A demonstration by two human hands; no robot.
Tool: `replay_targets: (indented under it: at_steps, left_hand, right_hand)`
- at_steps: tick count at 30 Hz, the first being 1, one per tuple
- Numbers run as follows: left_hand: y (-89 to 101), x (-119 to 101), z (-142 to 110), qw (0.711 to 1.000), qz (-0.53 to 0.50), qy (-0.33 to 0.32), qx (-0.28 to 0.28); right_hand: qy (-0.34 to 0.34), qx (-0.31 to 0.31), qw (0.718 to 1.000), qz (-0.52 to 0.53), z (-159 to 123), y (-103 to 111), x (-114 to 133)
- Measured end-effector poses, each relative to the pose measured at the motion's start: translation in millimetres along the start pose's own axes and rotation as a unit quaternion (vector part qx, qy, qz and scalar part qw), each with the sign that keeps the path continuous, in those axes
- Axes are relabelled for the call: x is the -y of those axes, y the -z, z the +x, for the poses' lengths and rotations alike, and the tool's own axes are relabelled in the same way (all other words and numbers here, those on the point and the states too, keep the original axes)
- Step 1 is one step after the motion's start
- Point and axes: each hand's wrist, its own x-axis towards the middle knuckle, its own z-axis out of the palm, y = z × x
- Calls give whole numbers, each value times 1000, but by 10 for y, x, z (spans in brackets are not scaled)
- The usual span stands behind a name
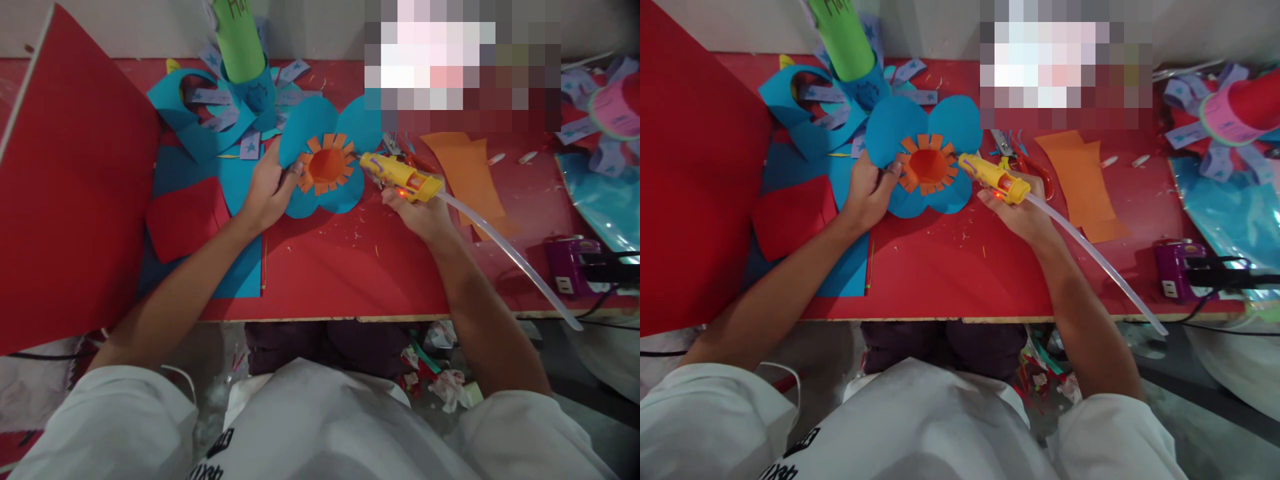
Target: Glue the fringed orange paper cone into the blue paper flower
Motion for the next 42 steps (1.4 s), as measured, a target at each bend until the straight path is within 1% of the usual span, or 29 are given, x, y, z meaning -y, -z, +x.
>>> replay_targets:
  at_steps: [3, 8, 11, 17, 19, 25, 27, 32, 34, 37, 42]
  left_hand:
    - [7, -22, -7, 1000, 12, 17, 6]
    - [7, 31, -4, 1000, 2, -19, -4]
    - [8, 23, 4, 1000, -1, -14, -1]
    - [-2, -18, -1, 1000, -15, -1, -6]
    - [-6, -3, -4, 1000, -17, 0, -7]
    - [-1, 32, -2, 1000, -10, -1, 6]
    - [1, 22, -3, 1000, -6, -5, 3]
    - [1, 13, -5, 999, -5, -20, -26]
    - [8, 7, -2, 999, -2, -11, -34]
    - [24, -34, 6, 999, 5, 15, -35]
    - [32, -80, 9, 998, 10, 40, -40]
  right_hand:
    - [8, 3, 1000, -3, 5, 7, 27]
    - [12, 6, 1000, -19, 4, 21, 66]
    - [7, 5, 1000, -28, -8, 14, 62]
    - [-28, -21, 999, 6, -16, -10, -79]
    - [-39, -20, 999, 11, -20, -11, -108]
    - [-55, -2, 998, 1, -37, 9, -24]
    - [-55, -3, 998, 12, -33, 30, 0]
    - [-51, 9, 996, 77, -13, 99, 19]
    - [-50, 10, 995, 91, -8, 112, 39]
    - [-44, 16, 996, 79, -8, 113, 84]
    - [-29, 53, 997, 41, -9, 132, 104]
